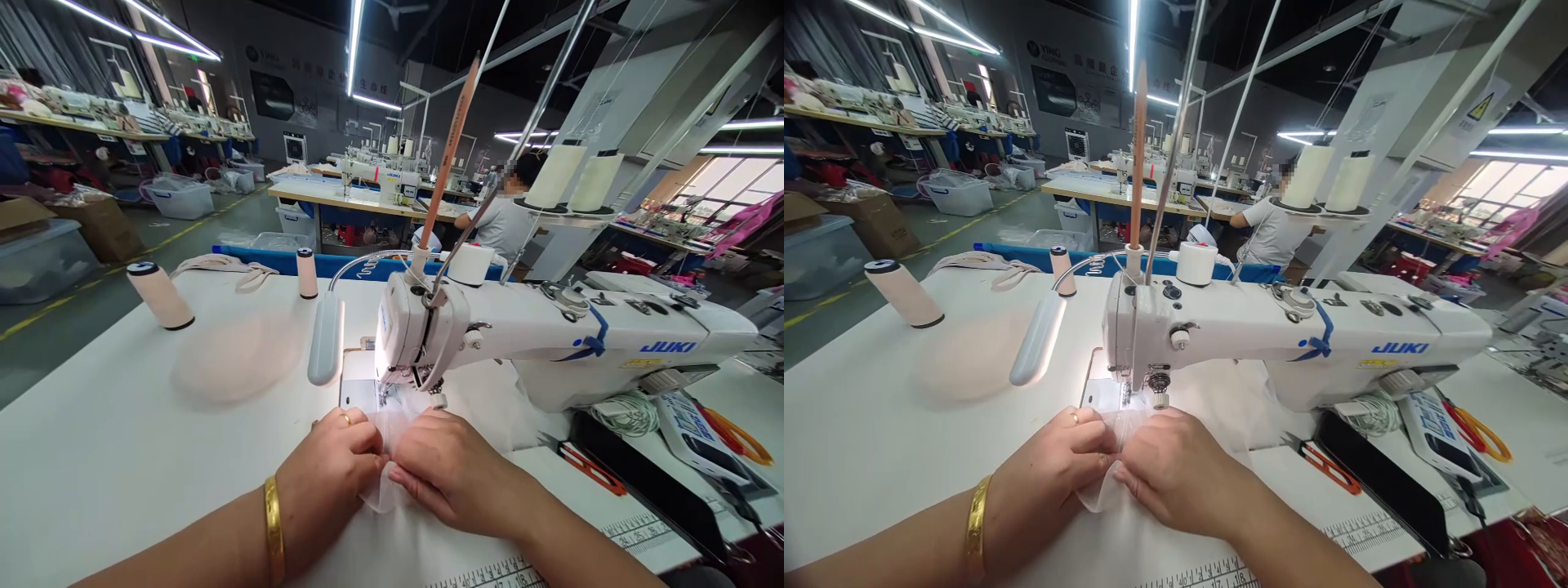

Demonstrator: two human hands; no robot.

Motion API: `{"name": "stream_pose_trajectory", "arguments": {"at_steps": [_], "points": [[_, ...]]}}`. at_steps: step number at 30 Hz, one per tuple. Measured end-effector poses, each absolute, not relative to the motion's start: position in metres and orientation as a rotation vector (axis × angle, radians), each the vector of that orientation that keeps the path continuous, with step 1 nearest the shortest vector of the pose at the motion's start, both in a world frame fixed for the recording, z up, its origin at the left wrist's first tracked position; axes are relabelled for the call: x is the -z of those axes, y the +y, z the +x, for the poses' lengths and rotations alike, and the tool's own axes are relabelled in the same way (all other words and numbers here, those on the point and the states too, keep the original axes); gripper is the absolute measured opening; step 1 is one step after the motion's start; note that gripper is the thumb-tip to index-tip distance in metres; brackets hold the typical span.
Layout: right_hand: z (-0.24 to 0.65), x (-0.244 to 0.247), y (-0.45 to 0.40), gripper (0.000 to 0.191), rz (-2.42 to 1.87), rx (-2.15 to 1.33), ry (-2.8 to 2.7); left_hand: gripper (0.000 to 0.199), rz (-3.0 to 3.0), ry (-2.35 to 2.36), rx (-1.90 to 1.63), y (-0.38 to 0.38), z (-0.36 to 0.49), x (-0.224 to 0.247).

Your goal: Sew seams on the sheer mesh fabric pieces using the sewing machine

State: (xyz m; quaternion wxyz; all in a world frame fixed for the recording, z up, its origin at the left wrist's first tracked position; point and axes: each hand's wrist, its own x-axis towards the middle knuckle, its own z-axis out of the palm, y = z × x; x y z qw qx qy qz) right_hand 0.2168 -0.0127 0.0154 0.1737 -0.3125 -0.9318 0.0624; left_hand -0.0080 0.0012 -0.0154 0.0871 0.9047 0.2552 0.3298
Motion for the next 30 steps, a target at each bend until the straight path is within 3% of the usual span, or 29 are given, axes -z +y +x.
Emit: {"name": "stream_pose_trajectory", "arguments": {"at_steps": [22, 25, 28, 30], "points": [[0.224, 0.004, 0.004, 0.031, -1.086, 0.019, -2.596, 0.025, 2.784, 0.825, -1.073, 0.024, 0.0, 0.02], [0.221, 0.001, 0.001, 0.028, -1.119, -0.099, -2.559, 0.022, 2.762, 0.874, -1.014, 0.03, -0.001, 0.026], [0.213, 0.003, -0.003, 0.049, -1.131, -0.249, -2.515, 0.022, 2.639, 0.942, -0.893, 0.035, -0.003, 0.026], [0.208, 0.008, -0.004, 0.032, -1.172, -0.226, -2.471, 0.022, 2.476, 0.966, -0.793, 0.038, -0.004, 0.02]]}}
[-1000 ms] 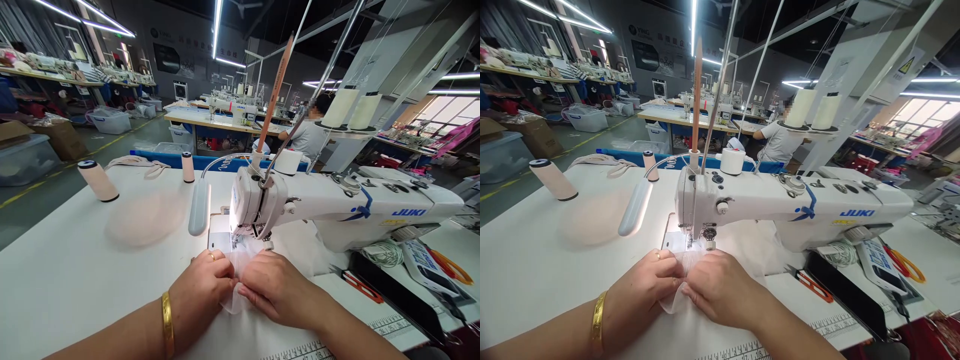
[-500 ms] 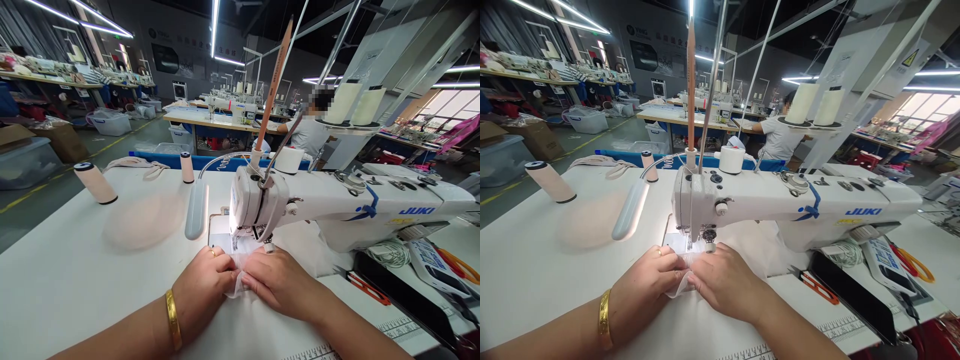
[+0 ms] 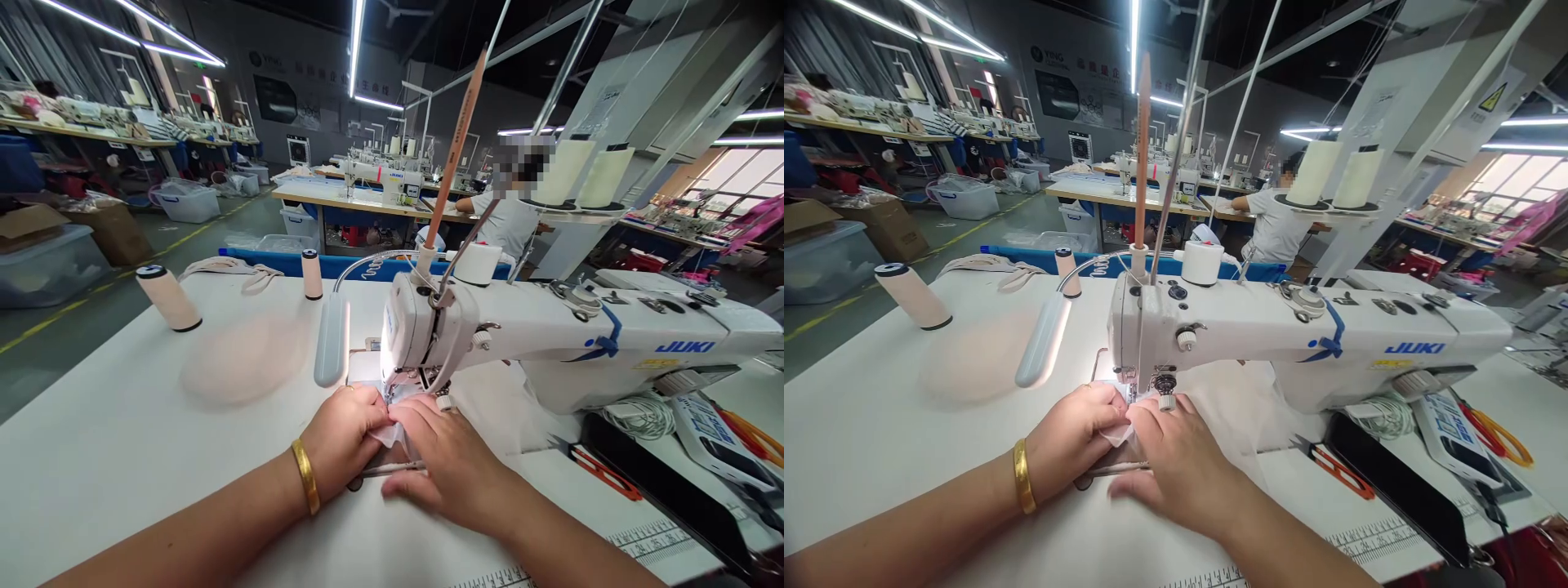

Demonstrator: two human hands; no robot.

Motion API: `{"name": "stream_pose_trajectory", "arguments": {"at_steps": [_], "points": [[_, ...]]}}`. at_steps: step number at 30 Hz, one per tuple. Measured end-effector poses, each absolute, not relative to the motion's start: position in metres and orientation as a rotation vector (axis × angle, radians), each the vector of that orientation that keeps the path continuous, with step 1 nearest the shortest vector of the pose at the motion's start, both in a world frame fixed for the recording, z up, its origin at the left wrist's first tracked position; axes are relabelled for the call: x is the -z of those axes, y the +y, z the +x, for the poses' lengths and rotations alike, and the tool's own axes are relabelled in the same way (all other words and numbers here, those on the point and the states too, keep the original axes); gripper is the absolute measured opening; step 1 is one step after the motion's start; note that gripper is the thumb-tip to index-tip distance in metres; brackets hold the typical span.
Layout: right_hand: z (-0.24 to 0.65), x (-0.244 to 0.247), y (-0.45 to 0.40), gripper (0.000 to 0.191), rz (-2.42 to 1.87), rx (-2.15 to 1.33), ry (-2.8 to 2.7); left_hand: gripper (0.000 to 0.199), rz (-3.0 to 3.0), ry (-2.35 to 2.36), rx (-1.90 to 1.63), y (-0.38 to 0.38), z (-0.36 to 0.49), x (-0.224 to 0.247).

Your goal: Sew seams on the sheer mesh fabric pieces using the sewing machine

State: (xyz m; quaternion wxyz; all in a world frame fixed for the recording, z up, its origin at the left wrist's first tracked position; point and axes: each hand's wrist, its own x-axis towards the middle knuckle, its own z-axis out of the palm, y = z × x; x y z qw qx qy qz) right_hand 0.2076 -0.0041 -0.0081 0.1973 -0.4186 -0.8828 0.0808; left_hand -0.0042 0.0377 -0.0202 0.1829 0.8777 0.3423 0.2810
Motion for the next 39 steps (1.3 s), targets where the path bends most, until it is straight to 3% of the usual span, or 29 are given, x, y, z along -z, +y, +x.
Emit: {"name": "stream_pose_trajectory", "arguments": {"at_steps": [2, 8, 18, 30, 39], "points": [[0.204, 0.013, -0.003, 0.014, -1.248, -0.197, -2.393, 0.025, 2.285, 0.979, -0.709, 0.041, -0.005, 0.012], [0.205, 0.007, 0.001, 0.021, -1.254, -0.364, -2.193, 0.031, 2.109, 1.009, -0.584, 0.047, -0.008, 0.0], [0.217, -0.001, -0.011, 0.019, -1.072, -0.219, -2.664, 0.031, 2.719, 0.814, -0.82, 0.015, -0.019, 0.016], [0.214, 0.007, -0.002, 0.018, -1.07, -0.153, -2.602, 0.033, 2.843, 0.755, -0.965, 0.034, -0.02, 0.012], [0.211, 0.004, -0.004, 0.021, -1.04, -0.14, -2.599, 0.029, 2.854, 0.587, -0.881, 0.03, -0.02, 0.014]]}}
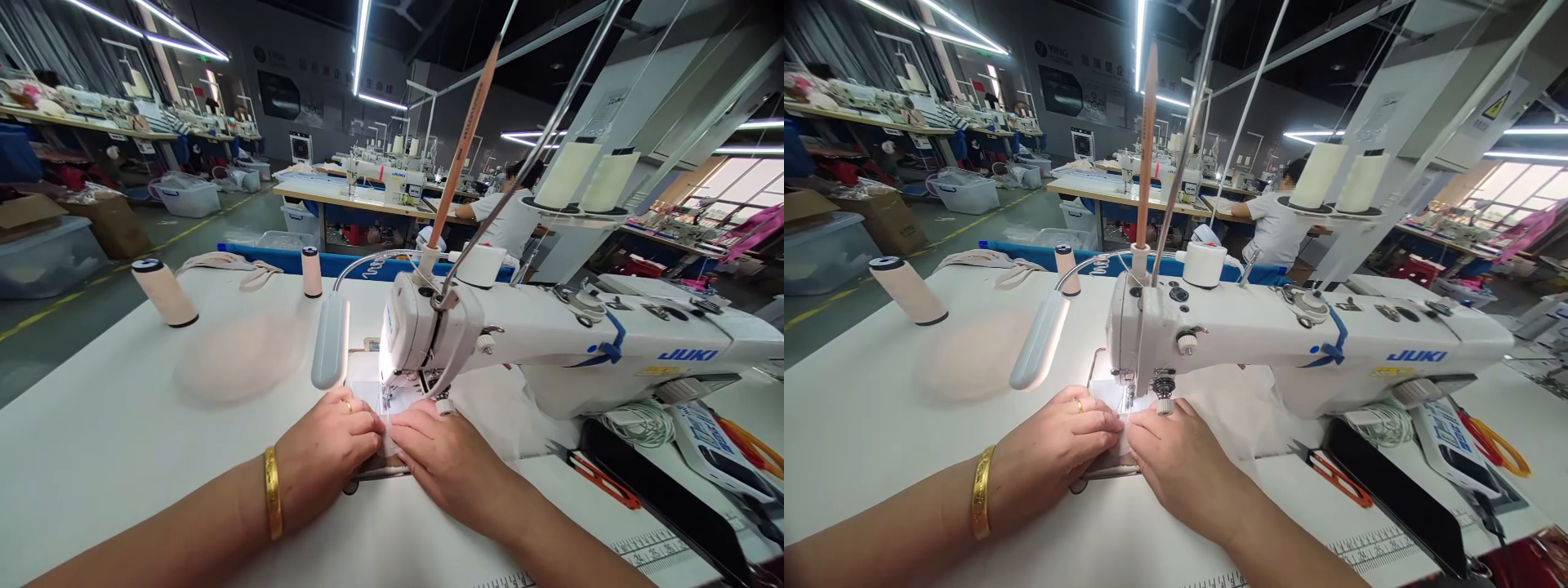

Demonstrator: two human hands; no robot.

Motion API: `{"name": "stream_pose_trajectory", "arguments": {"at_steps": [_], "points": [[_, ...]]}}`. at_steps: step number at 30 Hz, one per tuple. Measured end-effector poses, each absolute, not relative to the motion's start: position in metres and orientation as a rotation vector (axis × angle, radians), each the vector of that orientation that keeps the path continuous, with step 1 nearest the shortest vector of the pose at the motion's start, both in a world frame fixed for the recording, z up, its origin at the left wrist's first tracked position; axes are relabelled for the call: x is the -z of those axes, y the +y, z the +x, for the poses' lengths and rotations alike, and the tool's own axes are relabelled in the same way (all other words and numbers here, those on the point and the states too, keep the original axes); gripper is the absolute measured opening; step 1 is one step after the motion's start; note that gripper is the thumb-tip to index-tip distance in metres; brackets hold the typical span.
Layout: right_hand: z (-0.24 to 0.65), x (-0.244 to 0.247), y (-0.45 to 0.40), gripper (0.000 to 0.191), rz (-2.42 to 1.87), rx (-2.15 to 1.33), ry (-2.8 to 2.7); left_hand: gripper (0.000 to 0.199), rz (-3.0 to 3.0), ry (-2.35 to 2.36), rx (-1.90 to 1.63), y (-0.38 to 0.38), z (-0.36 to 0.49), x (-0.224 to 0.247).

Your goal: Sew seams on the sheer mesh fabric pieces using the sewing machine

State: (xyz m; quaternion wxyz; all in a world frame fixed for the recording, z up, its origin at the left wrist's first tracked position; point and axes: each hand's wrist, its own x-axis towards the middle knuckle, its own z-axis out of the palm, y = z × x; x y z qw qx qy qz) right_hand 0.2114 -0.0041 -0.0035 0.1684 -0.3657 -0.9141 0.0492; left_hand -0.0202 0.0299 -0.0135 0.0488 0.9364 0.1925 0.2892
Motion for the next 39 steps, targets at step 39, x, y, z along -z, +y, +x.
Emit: {"name": "stream_pose_trajectory", "arguments": {"at_steps": [39], "points": [[0.211, 0.02, 0.003, 0.029, -1.147, -0.135, -2.432, 0.03, 2.997, 0.741, -0.883, 0.052, -0.023, 0.013]]}}
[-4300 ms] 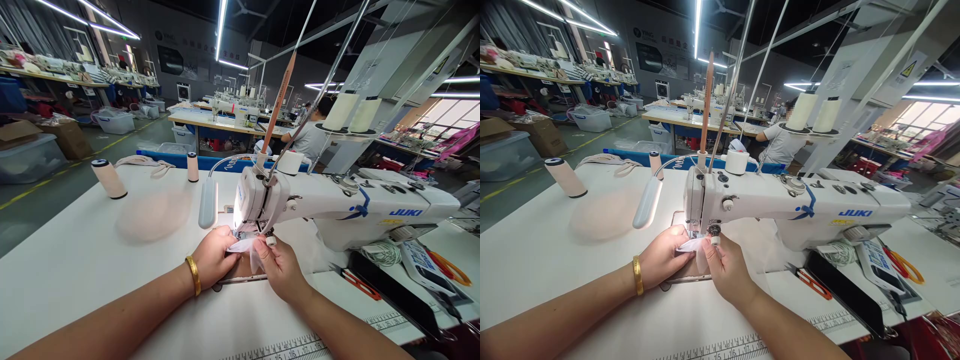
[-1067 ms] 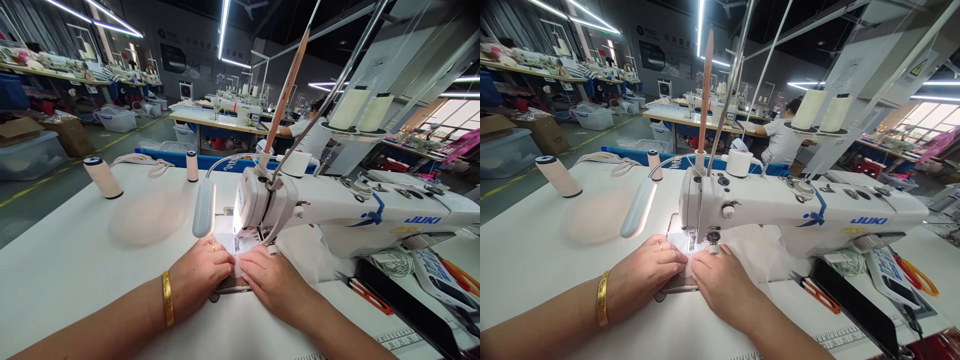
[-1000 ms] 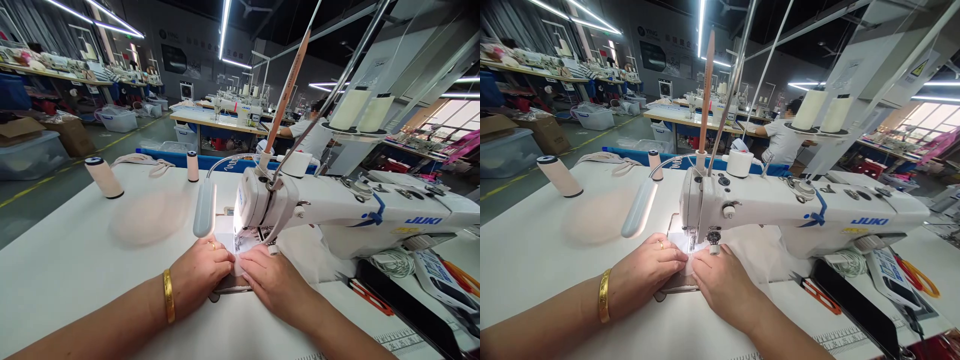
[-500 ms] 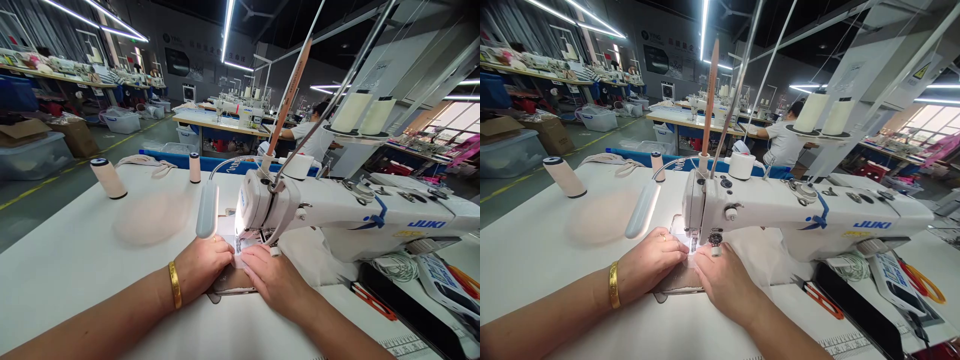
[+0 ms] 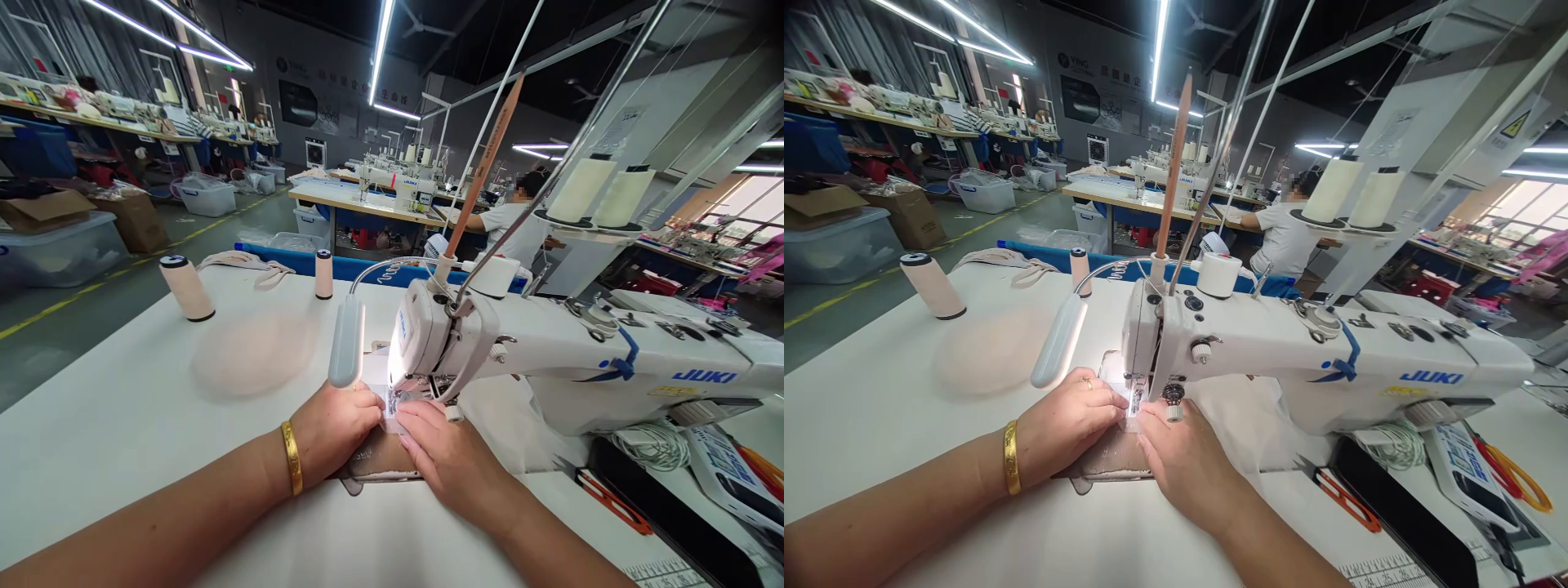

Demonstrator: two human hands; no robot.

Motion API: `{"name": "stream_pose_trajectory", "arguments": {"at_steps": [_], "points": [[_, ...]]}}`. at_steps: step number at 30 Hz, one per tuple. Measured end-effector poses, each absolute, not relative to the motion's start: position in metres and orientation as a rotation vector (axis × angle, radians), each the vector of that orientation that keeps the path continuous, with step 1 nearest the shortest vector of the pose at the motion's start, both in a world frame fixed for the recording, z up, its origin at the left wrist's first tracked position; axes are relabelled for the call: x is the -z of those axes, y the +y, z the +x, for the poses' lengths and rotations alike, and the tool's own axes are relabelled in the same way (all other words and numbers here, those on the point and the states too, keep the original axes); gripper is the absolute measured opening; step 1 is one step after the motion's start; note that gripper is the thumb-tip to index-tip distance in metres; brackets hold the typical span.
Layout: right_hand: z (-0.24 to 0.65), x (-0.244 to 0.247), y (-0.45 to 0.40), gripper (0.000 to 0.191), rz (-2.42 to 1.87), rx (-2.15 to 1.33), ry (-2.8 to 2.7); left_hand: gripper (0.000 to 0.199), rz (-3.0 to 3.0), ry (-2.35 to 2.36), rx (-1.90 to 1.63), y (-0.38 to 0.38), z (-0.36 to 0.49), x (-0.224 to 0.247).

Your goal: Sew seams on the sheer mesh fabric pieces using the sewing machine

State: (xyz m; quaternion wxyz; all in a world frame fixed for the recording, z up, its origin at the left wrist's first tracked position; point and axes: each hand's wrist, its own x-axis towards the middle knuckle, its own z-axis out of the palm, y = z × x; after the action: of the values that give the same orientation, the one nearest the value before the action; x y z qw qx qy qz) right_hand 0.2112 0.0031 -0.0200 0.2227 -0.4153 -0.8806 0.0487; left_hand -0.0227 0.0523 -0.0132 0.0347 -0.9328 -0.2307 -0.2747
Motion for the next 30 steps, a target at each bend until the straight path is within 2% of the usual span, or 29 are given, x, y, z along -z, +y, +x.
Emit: {"name": "stream_pose_trajectory", "arguments": {"at_steps": [7, 11, 14, 16, 20, 25, 30], "points": [[0.212, 0.021, 0.003, 0.03, -1.162, -0.14, -2.432, 0.03, -2.887, -0.772, 0.816, 0.051, -0.024, 0.015], [0.212, 0.021, 0.004, 0.028, -1.161, -0.126, -2.426, 0.01, -2.93, -1.013, 0.649, 0.05, -0.023, 0.011], [0.214, 0.021, 0.003, 0.029, -1.124, -0.135, -2.413, 0.025, -2.822, -1.164, 0.514, 0.046, -0.021, 0.006], [0.214, 0.019, 0.002, 0.03, -1.07, -0.137, -2.403, 0.028, -2.762, -1.182, 0.454, 0.041, -0.019, 0.001], [0.21, 0.011, -0.001, 0.03, -0.906, -0.163, -2.433, 0.037, -2.898, -1.139, 0.515, 0.024, -0.019, -0.008], [0.208, 0.005, -0.004, 0.017, -0.998, -0.206, -2.552, 0.016, -3.19, -1.103, 0.575, 0.016, -0.023, -0.01], [0.214, 0.006, -0.004, 0.02, -1.051, -0.157, -2.621, 0.031, -3.04, -1.009, 0.695, 0.022, -0.02, 0.002]]}}
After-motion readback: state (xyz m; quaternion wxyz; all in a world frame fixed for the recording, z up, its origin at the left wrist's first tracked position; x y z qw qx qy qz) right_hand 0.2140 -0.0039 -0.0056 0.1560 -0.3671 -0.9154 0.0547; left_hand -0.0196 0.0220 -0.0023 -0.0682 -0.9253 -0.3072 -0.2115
